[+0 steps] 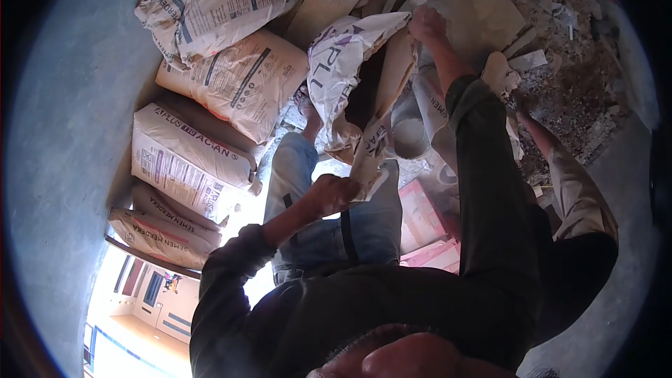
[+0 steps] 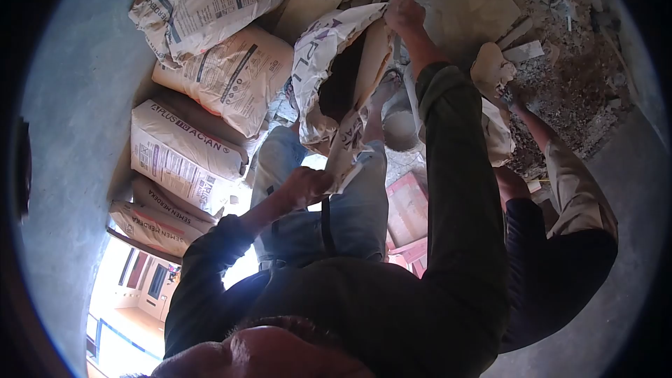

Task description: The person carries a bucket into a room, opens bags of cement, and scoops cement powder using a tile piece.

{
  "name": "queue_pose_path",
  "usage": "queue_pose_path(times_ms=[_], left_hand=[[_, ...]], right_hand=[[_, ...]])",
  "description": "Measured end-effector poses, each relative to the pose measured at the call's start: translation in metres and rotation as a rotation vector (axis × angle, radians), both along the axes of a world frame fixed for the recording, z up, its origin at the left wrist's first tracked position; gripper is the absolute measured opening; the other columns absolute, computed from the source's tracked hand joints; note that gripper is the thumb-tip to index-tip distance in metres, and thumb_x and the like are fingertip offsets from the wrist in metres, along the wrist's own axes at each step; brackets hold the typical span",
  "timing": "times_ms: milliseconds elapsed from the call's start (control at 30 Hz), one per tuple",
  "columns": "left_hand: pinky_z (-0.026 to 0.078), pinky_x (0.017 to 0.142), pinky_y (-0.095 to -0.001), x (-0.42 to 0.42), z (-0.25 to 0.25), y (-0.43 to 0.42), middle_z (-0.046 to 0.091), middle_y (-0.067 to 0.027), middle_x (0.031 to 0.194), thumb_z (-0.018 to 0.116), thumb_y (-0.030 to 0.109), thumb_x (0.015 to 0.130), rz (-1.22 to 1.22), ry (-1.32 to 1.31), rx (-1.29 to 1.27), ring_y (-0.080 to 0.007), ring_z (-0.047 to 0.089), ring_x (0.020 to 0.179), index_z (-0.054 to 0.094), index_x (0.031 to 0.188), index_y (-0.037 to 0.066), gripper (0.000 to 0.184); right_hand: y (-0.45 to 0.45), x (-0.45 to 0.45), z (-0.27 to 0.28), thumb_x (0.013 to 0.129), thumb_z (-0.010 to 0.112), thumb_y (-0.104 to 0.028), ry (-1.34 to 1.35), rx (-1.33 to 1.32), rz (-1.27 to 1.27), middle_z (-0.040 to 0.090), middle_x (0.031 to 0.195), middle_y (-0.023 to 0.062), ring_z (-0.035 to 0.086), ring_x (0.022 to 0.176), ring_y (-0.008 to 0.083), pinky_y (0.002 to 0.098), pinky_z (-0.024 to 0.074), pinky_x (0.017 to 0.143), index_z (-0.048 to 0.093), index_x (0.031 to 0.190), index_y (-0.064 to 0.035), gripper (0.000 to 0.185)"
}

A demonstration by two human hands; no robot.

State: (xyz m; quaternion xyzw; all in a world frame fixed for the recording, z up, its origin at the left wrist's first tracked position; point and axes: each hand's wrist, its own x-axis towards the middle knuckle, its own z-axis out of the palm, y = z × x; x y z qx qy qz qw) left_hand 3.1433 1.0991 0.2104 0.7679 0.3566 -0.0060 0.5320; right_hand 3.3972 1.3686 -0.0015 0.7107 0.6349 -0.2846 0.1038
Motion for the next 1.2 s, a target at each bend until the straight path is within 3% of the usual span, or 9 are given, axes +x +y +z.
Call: queue_pose_path(times_ms=[433, 567, 633, 733, 867, 967, 1033, 1100, 1200], left_hand=[[0.044, 0.051, -0.0338, -0.066, 0.046, -0.026, 0.052, -0.0049, 0.065, 0.069, 0.021, 0.054, 0.009, 0.157, 0.021, -0.0220, 0.055, 0.055, 0.053, 0.085, 0.006, 0.038], [0.042, 0.051, -0.0335, -0.082, 0.059, -0.040, 0.052, -0.0041, 0.065, 0.067, 0.024, 0.056, 0.108, 0.179, 0.173, -0.0213, 0.054, 0.055, 0.053, 0.085, 0.006, 0.037], [0.041, 0.051, -0.0335, -0.080, 0.054, -0.038, 0.052, -0.0035, 0.066, 0.067, 0.027, 0.057, 0.130, 0.177, 0.243, -0.0209, 0.054, 0.057, 0.053, 0.085, 0.006, 0.038], [0.043, 0.055, -0.0340, -0.077, 0.058, -0.030, 0.053, -0.0068, 0.073, 0.069, 0.032, 0.058, -0.063, 0.324, 0.017, -0.0216, 0.056, 0.064, 0.051, 0.086, 0.004, 0.044], [0.045, 0.061, -0.0379, -0.060, 0.087, 0.038, 0.051, -0.0123, 0.080, 0.073, 0.045, 0.059, 0.183, 0.342, -0.045, -0.0276, 0.056, 0.070, 0.048, 0.088, 0.001, 0.059], [0.045, 0.069, -0.0406, -0.046, 0.056, 0.080, 0.051, -0.0133, 0.085, 0.078, 0.049, 0.053, 0.461, 0.417, 0.055, -0.0314, 0.056, 0.078, 0.043, 0.106, 0.003, 0.077], [0.047, 0.064, -0.0417, -0.013, 0.021, 0.118, 0.052, -0.0159, 0.086, 0.071, 0.055, 0.059, 0.566, 0.458, 0.223, -0.0348, 0.056, 0.077, 0.042, 0.104, 0.000, 0.076], [0.046, 0.067, -0.0433, 0.009, -0.018, 0.138, 0.051, -0.0183, 0.091, 0.072, 0.052, 0.058, 0.734, 0.548, 0.193, -0.0359, 0.055, 0.081, 0.044, 0.104, 0.000, 0.075], [0.045, 0.073, -0.0444, 0.037, -0.033, 0.148, 0.050, -0.0202, 0.098, 0.072, 0.050, 0.060, 0.598, 0.566, 0.357, -0.0362, 0.054, 0.086, 0.043, 0.108, -0.002, 0.076]], right_hand=[[0.002, 0.021, -0.031, 0.076, 0.045, -0.017, 0.015, -0.062, -0.017, 0.058, 0.100, 0.0243, 0.056, 0.096, 0.0379, 0.0445, 0.0454, 0.082, 0.062, 0.091, -0.0003, 0.028], [-0.001, 0.019, -0.054, 0.075, 0.050, -0.019, 0.003, -0.042, -0.096, 0.060, 0.097, 0.0222, 0.058, 0.094, 0.0361, 0.0433, 0.0475, 0.080, 0.064, 0.090, -0.0022, 0.027], [0.000, 0.021, -0.047, 0.074, 0.050, -0.020, 0.016, -0.031, -0.073, 0.061, 0.097, 0.0214, 0.059, 0.093, 0.0355, 0.0427, 0.0479, 0.079, 0.065, 0.089, -0.0023, 0.027], [-0.003, 0.017, -0.026, 0.072, 0.056, -0.026, -0.006, -0.019, -0.024, 0.061, 0.096, 0.0211, 0.060, 0.091, 0.0350, 0.0425, 0.0485, 0.076, 0.065, 0.089, -0.0030, 0.030], [-0.024, 0.017, 0.040, 0.069, 0.060, -0.035, 0.049, -0.028, 0.016, 0.061, 0.095, 0.0218, 0.060, 0.091, 0.0342, 0.0430, 0.0476, 0.076, 0.066, 0.087, -0.0035, 0.037], [-0.051, 0.008, 0.080, 0.065, 0.062, -0.044, -0.011, -0.023, -0.167, 0.060, 0.094, 0.0234, 0.058, 0.094, 0.0333, 0.0433, 0.0457, 0.079, 0.066, 0.084, -0.0027, 0.045], [-0.069, 0.006, 0.102, 0.065, 0.061, -0.049, 0.051, -0.225, -0.281, 0.061, 0.088, 0.0234, 0.059, 0.089, 0.0347, 0.0434, 0.0457, 0.079, 0.066, 0.080, -0.0009, 0.051], [-0.095, -0.001, 0.101, 0.066, 0.061, -0.052, 0.019, -0.160, -0.257, 0.062, 0.084, 0.0228, 0.060, 0.085, 0.0353, 0.0433, 0.0468, 0.077, 0.066, 0.080, -0.0002, 0.054], [-0.140, -0.004, 0.060, 0.066, 0.061, -0.054, 0.032, -0.093, -0.210, 0.063, 0.079, 0.0221, 0.062, 0.079, 0.0356, 0.0428, 0.0485, 0.073, 0.066, 0.079, 0.0005, 0.056]])
